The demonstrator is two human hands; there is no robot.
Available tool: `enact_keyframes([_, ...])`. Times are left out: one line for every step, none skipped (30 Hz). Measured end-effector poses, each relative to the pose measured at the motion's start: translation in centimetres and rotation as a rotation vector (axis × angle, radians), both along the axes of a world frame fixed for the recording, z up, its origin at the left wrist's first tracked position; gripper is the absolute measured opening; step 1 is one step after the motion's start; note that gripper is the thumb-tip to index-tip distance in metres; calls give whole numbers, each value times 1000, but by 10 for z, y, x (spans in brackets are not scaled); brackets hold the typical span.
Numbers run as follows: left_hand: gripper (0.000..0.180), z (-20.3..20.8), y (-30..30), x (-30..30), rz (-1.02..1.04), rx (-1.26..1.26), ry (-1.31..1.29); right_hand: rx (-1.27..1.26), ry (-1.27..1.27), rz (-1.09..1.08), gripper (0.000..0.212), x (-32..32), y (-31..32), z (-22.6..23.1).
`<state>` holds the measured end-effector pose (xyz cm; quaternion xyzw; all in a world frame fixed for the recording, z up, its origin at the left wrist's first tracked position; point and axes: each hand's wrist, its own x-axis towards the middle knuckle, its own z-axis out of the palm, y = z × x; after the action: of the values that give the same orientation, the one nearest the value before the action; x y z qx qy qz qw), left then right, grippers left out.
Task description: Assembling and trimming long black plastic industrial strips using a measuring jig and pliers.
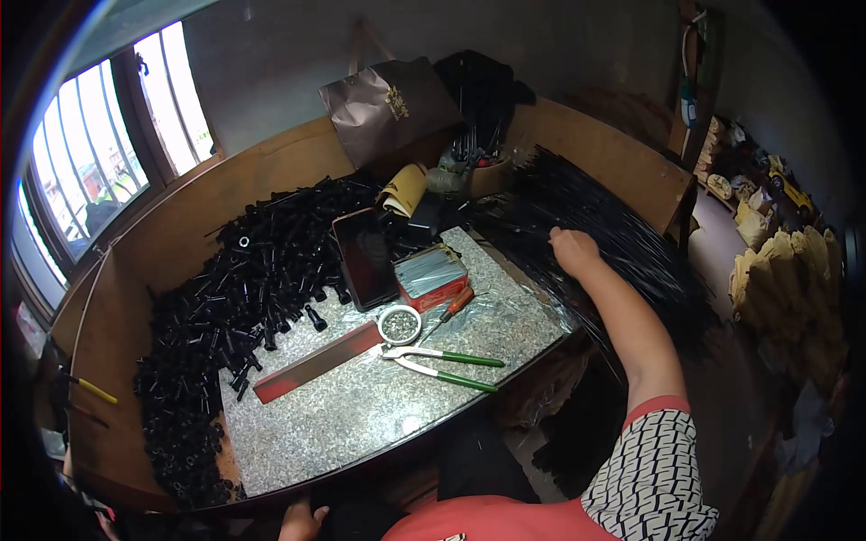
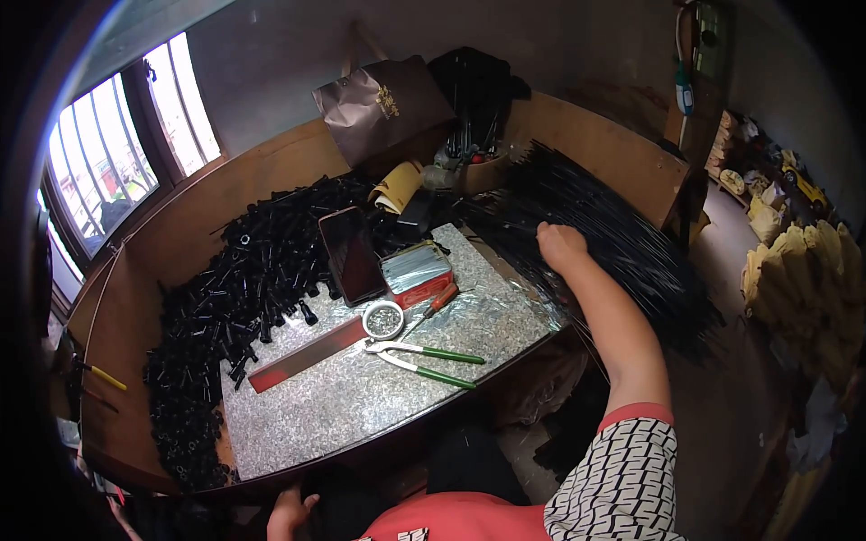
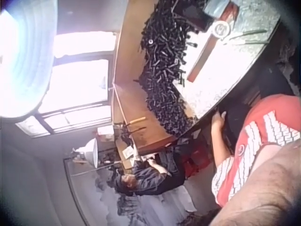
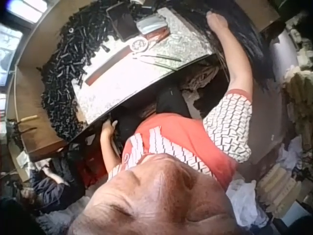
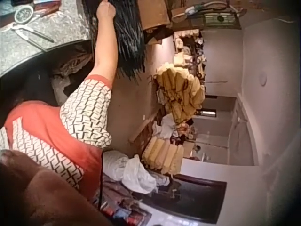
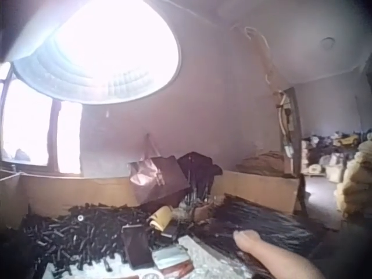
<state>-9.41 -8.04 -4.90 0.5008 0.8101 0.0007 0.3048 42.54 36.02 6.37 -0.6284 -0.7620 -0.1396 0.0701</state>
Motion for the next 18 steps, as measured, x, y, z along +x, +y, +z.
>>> enact_keyframes([69, 0, -1, 0, 1, 26, -2, -1, 8, -56, 24, 10, 0, 12])
enact_keyframes([69, 1, 0, 1, 4, 27, 1, 33, -90, -23, 24, 28, 2, 19])
enact_keyframes([69, 6, 1, 5, 14, 5, 7, 81, -115, -4, 21, 52, 3, 27])
enact_keyframes([69, 9, 0, 6, 29, -20, 14, 86, -158, 20, 18, 69, -2, 41])
enact_keyframes([69, 7, -1, 5, 27, -22, 14, 88, -168, 45, 16, 85, -9, 55])
enact_keyframes([68, 2, -1, 3, 18, -9, 17, 128, -154, 4, 13, 100, -16, 67])
enact_keyframes([68, -5, -3, -1, 10, 3, 21, 166, -150, -39, 13, 116, -18, 77])
enact_keyframes([68, -26, -8, -13, 4, 4, 21, 225, -77, -85, 13, 134, -20, 85])
enact_keyframes([62, -55, -17, -32, -81, 83, 57, 242, -74, -106, 12, 138, -26, 97])
enact_keyframes([58, -56, -12, -30, -172, 163, 87, 259, -78, -133, 12, 143, -35, 110])
enact_keyframes([58, -56, -10, -28, -177, 164, 84, 259, -81, -138, 12, 144, -40, 120])
enact_keyframes([62, -25, 6, -8, -104, 44, 64, 254, -54, -142, 11, 144, -46, 128])
enact_keyframes([66, -6, 14, 3, -23, -75, 52, 250, -19, -140, 11, 141, -48, 131])
enact_keyframes([66, -6, 16, 3, -24, -72, 53, 253, -18, -141, 11, 137, -47, 130])
enact_keyframes([66, -7, 18, 2, -49, -52, 63, 226, -18, -110, 11, 132, -47, 127])
enact_keyframes([65, -7, 19, 1, -72, -32, 72, 199, -17, -76, 11, 126, -47, 126])
enact_keyframes([65, -6, 18, 1, -73, -33, 73, 190, 6, -94, 10, 120, -45, 131])
enact_keyframes([61, -3, 21, 4, -104, 31, 82, 195, 4, -98, 10, 121, -40, 134])
